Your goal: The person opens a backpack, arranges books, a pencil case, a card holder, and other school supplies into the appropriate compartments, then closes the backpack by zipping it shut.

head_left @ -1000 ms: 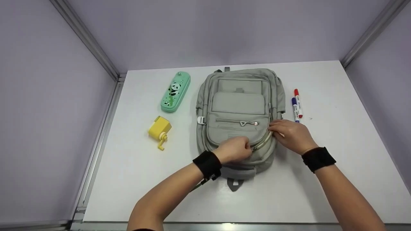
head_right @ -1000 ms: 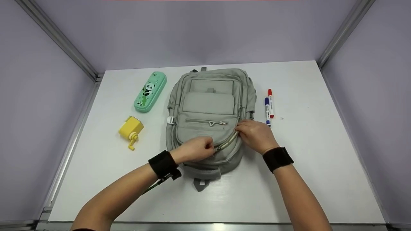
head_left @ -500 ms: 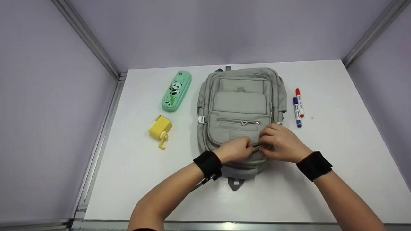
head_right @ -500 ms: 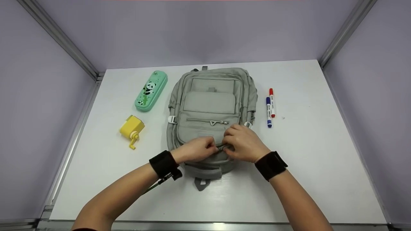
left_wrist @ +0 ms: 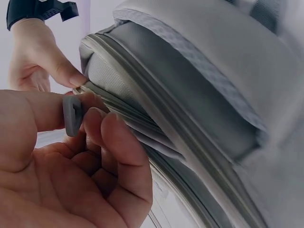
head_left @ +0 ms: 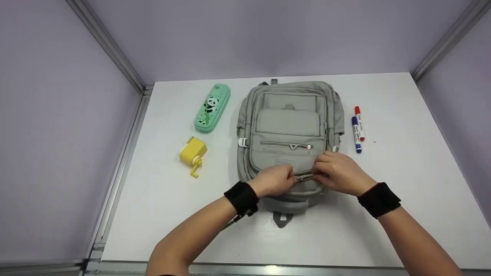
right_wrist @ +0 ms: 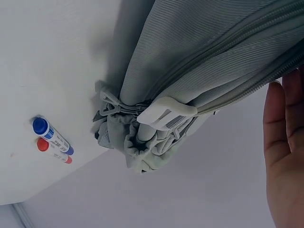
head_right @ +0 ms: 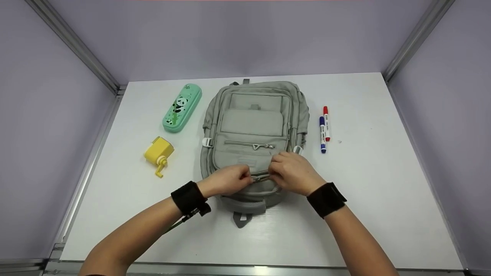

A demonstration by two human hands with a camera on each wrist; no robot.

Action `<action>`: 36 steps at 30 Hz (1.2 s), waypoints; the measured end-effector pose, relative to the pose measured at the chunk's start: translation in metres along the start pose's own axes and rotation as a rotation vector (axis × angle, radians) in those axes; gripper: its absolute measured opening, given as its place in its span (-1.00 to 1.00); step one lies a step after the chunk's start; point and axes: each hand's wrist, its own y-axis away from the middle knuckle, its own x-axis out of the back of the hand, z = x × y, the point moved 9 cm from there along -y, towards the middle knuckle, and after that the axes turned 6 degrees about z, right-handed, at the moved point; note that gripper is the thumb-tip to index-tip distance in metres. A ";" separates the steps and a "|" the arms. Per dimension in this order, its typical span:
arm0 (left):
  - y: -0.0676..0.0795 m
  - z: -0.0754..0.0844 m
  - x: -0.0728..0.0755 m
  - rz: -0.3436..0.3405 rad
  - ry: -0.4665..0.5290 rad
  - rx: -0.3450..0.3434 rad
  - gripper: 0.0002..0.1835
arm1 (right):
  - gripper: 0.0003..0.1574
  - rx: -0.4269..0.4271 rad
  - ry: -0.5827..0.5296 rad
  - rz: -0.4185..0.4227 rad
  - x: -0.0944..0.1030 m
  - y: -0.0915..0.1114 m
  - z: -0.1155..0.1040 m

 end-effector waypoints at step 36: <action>0.019 -0.028 0.009 0.109 0.049 0.010 -0.96 | -0.86 0.017 0.077 -0.074 -0.028 -0.032 -0.032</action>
